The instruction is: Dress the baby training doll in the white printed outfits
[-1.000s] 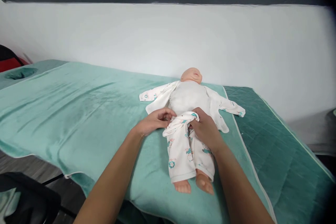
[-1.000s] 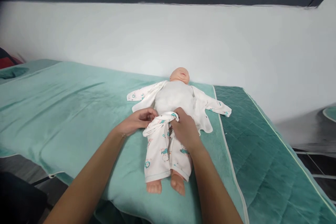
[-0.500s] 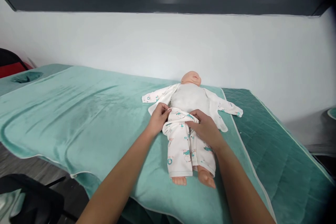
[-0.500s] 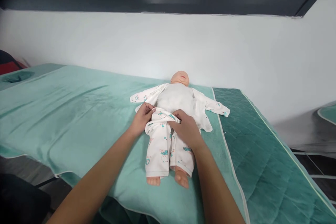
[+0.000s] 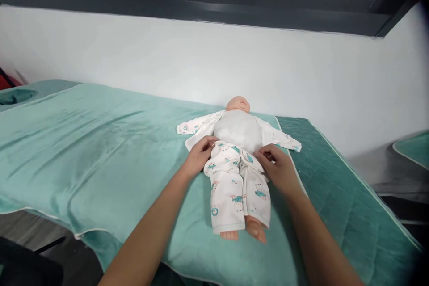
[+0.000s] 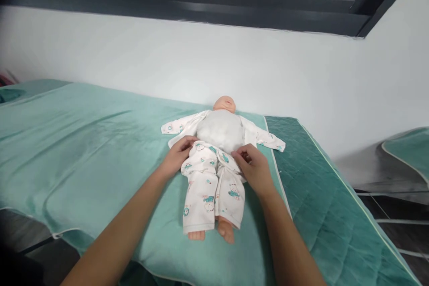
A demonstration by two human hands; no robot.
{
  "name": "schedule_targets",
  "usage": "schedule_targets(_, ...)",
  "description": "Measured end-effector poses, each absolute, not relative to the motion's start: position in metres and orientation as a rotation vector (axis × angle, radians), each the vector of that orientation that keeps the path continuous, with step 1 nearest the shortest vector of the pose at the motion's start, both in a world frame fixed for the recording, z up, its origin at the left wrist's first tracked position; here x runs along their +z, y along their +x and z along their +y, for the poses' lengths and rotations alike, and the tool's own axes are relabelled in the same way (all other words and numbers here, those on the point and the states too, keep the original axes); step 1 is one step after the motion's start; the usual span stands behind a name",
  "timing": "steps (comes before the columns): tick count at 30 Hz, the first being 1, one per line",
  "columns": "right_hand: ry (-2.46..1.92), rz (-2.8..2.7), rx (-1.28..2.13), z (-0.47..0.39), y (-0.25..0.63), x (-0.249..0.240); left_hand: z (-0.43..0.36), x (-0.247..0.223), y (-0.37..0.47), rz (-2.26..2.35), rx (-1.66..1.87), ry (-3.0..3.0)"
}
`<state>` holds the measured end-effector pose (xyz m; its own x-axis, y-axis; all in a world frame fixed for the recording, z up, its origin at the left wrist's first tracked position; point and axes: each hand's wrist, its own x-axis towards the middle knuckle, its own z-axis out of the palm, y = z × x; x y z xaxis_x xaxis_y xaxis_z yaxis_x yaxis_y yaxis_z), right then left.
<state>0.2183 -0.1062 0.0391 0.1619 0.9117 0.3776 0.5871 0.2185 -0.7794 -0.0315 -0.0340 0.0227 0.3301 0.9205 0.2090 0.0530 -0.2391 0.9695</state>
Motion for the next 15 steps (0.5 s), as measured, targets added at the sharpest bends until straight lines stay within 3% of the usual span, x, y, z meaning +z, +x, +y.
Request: schedule_targets(15, -1.254, -1.662, 0.723, -0.118, 0.243, 0.030, -0.039, 0.029, -0.035, 0.933, 1.146, 1.689)
